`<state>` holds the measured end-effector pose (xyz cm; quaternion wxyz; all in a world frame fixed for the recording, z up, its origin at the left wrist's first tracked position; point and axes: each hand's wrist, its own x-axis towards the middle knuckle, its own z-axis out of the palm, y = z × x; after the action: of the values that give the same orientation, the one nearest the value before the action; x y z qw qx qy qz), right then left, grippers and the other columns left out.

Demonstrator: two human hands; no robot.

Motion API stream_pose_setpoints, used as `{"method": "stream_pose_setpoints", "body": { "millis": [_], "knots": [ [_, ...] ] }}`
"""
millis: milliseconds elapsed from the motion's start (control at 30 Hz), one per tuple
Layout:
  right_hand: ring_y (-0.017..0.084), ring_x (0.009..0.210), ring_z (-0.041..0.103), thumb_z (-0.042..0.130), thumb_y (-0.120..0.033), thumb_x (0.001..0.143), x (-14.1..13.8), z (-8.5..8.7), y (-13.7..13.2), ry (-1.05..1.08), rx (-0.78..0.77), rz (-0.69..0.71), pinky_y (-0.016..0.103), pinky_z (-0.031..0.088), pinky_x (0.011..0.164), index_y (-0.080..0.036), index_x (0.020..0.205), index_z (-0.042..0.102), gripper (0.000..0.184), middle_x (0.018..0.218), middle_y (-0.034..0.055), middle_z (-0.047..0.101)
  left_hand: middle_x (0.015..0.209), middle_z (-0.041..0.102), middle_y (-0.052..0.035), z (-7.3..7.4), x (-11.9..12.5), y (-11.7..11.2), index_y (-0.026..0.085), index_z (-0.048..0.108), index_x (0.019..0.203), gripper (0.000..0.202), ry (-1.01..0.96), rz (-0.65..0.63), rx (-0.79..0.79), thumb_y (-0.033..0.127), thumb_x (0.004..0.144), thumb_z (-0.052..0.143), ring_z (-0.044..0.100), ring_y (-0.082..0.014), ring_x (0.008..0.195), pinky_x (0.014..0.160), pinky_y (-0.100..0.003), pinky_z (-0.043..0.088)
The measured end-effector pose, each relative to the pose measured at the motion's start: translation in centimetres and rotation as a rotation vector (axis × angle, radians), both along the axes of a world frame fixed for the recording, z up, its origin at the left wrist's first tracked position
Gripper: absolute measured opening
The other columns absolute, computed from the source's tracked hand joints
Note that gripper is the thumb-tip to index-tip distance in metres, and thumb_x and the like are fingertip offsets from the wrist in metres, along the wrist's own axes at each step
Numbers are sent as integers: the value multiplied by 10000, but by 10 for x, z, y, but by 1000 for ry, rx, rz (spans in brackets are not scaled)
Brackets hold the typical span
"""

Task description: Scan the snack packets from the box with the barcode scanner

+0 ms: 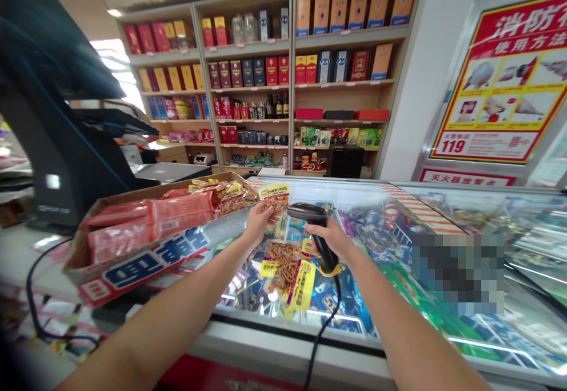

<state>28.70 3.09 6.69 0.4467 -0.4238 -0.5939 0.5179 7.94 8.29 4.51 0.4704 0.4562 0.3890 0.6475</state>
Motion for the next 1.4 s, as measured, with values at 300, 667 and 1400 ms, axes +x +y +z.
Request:
{"method": "stream_pose_setpoints", "body": {
  "millis": [300, 667, 1400],
  "knots": [
    [141, 371, 559, 743, -405, 637, -1, 1, -2, -3, 5, -9, 249, 448, 364, -166, 694, 626, 272, 524, 9, 627, 579, 593, 18, -9, -4, 9, 147, 566, 769, 130, 214, 85, 91, 256, 712, 609, 487, -75, 403, 361, -165, 331],
    [139, 359, 551, 737, -377, 646, 0, -4, 1, -8, -8, -2, 255, 440, 349, -178, 639, 614, 234, 519, -11, 591, 525, 550, 39, -7, -4, 6, 159, 549, 752, 122, 209, 94, 93, 259, 710, 606, 469, -72, 385, 354, -165, 311],
    [160, 343, 549, 716, -434, 642, 0, -4, 1, -32, -16, -51, 262, 407, 342, -153, 763, 667, 310, 490, 21, 627, 565, 590, 26, -1, -4, 1, 160, 587, 777, 126, 208, 74, 86, 255, 700, 618, 482, -81, 402, 356, -169, 309]
  ]
}}
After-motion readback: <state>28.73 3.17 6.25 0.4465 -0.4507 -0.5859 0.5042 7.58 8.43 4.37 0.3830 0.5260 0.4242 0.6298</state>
